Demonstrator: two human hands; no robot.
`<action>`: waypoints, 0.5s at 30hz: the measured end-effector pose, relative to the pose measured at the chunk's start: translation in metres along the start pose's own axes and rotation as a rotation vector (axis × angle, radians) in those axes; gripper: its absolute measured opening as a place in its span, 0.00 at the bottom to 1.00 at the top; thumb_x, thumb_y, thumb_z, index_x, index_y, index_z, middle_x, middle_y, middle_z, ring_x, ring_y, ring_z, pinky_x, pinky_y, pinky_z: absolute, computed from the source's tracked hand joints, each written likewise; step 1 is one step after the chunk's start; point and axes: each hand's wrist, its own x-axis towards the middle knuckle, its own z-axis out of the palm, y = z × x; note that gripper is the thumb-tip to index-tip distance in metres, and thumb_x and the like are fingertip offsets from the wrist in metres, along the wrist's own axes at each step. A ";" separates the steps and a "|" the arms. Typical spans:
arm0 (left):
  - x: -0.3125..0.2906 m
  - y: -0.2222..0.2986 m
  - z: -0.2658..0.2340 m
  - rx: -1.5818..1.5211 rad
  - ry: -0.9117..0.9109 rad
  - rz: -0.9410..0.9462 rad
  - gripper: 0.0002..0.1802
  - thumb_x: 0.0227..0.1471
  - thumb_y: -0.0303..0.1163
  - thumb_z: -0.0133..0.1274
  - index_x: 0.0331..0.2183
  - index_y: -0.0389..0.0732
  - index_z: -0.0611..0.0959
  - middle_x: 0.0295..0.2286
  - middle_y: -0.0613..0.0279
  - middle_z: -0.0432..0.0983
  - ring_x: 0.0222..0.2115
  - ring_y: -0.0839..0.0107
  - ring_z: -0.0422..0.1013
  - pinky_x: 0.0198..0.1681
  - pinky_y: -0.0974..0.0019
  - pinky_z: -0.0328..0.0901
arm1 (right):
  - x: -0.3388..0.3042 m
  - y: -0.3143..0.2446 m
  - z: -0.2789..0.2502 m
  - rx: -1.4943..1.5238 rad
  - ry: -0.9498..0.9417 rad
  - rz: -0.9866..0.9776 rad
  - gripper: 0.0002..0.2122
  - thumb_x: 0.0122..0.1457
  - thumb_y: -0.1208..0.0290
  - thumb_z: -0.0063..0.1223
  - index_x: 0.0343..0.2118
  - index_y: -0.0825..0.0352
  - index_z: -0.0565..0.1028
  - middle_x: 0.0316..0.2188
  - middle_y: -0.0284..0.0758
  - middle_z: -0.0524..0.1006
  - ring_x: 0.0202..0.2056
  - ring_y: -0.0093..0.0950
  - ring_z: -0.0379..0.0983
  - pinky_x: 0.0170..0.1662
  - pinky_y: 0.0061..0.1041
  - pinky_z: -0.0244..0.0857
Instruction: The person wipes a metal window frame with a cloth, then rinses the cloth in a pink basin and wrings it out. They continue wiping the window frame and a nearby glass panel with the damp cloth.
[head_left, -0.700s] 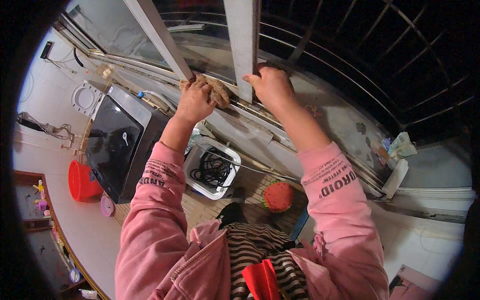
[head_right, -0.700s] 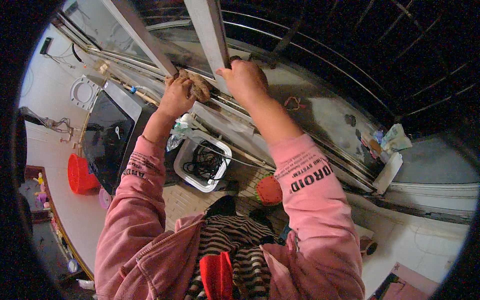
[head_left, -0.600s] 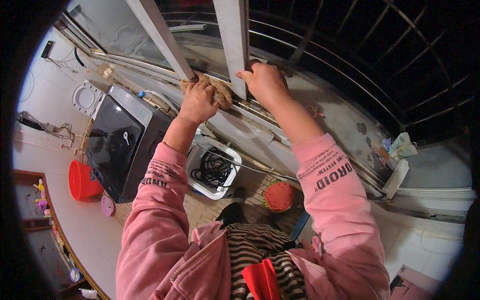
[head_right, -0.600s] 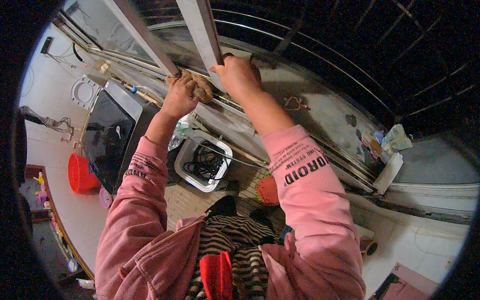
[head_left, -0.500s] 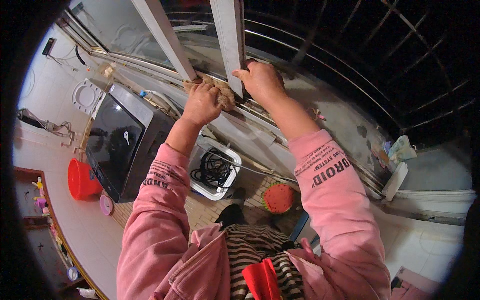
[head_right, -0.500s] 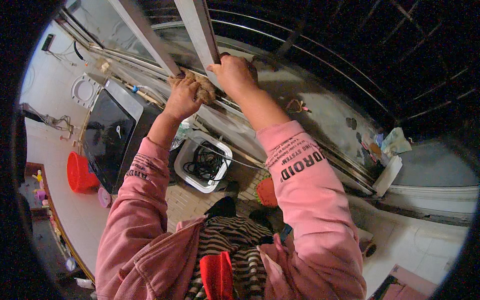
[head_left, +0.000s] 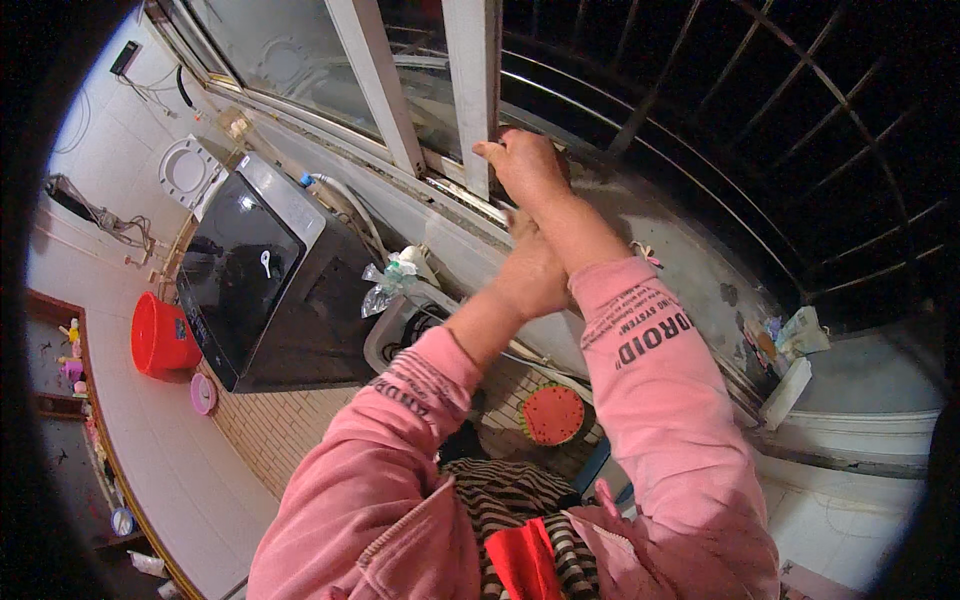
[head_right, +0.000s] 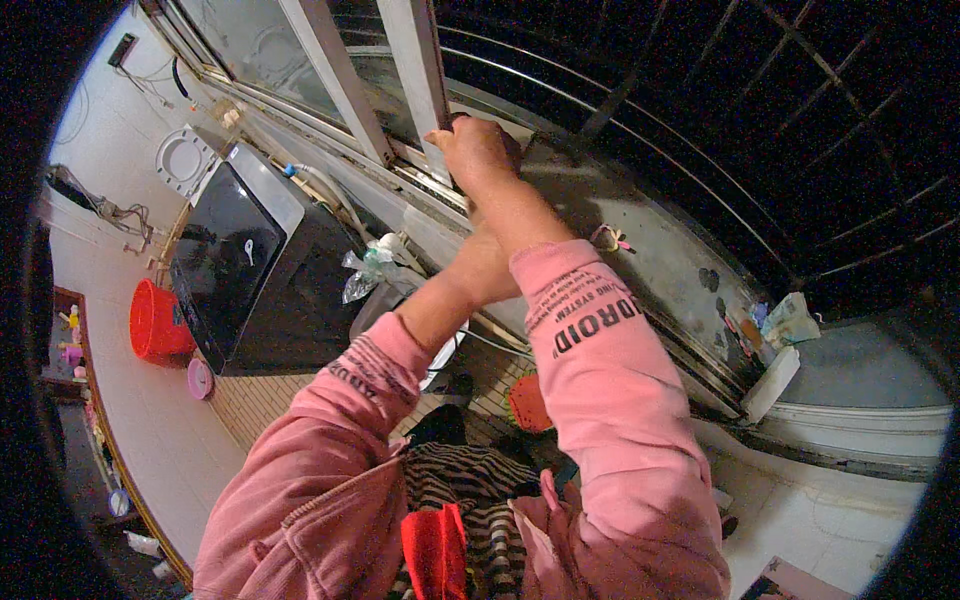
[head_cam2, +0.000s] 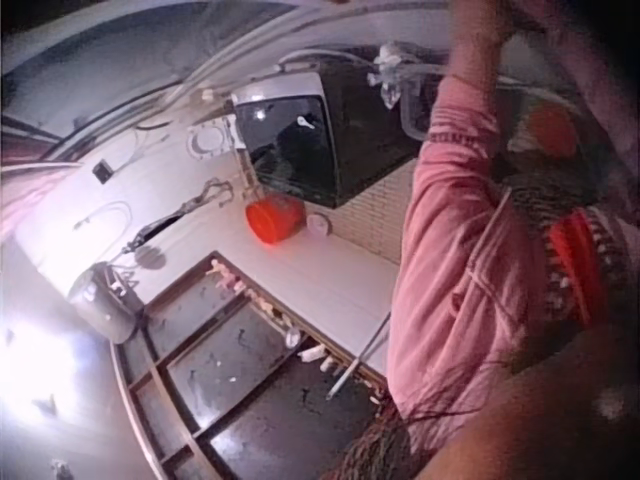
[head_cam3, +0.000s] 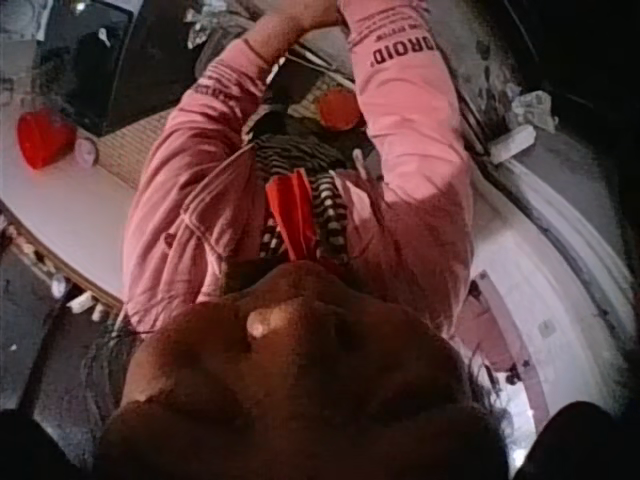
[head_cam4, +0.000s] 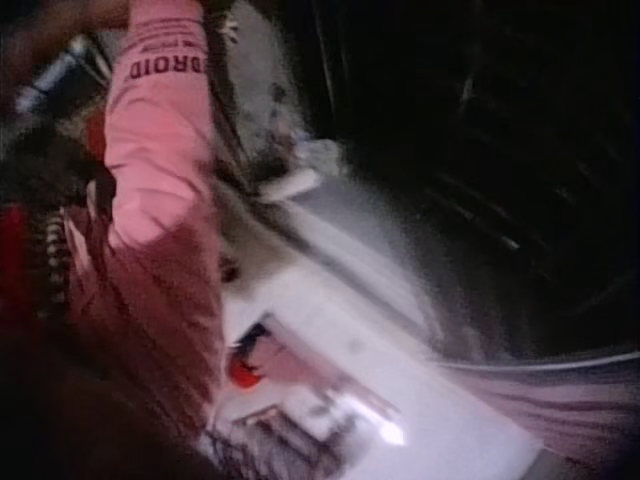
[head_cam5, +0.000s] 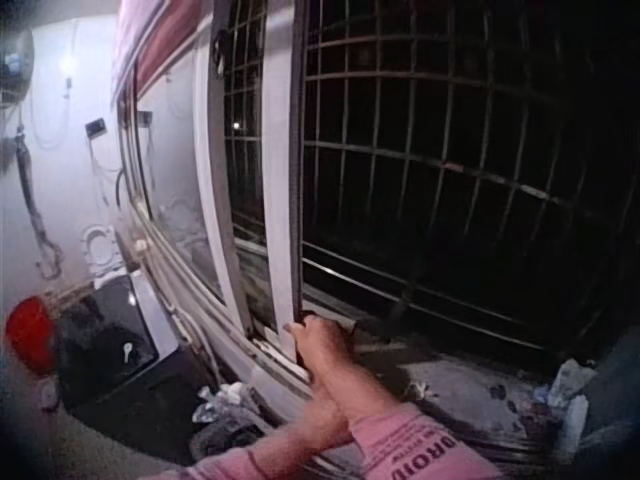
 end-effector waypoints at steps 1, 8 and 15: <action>0.006 0.011 0.004 -0.012 0.018 0.015 0.27 0.43 0.32 0.59 0.49 0.38 0.82 0.46 0.44 0.76 0.52 0.44 0.70 0.62 0.44 0.56 | 0.000 0.004 -0.003 0.023 -0.022 -0.001 0.22 0.61 0.50 0.60 0.39 0.70 0.82 0.37 0.52 0.82 0.39 0.51 0.79 0.45 0.44 0.71; -0.014 -0.039 -0.031 0.191 -0.018 -0.150 0.21 0.46 0.31 0.59 0.44 0.36 0.82 0.50 0.44 0.75 0.53 0.44 0.69 0.56 0.48 0.66 | -0.121 0.097 -0.075 -0.063 0.320 -0.122 0.18 0.62 0.67 0.58 0.55 0.62 0.77 0.45 0.45 0.83 0.47 0.46 0.79 0.51 0.41 0.72; -0.020 -0.050 -0.033 0.376 -0.117 -0.162 0.21 0.46 0.35 0.64 0.43 0.38 0.82 0.50 0.47 0.74 0.50 0.47 0.70 0.59 0.45 0.61 | -0.305 0.242 -0.175 -0.723 0.374 0.302 0.18 0.66 0.62 0.55 0.55 0.65 0.77 0.51 0.44 0.79 0.55 0.45 0.73 0.63 0.46 0.59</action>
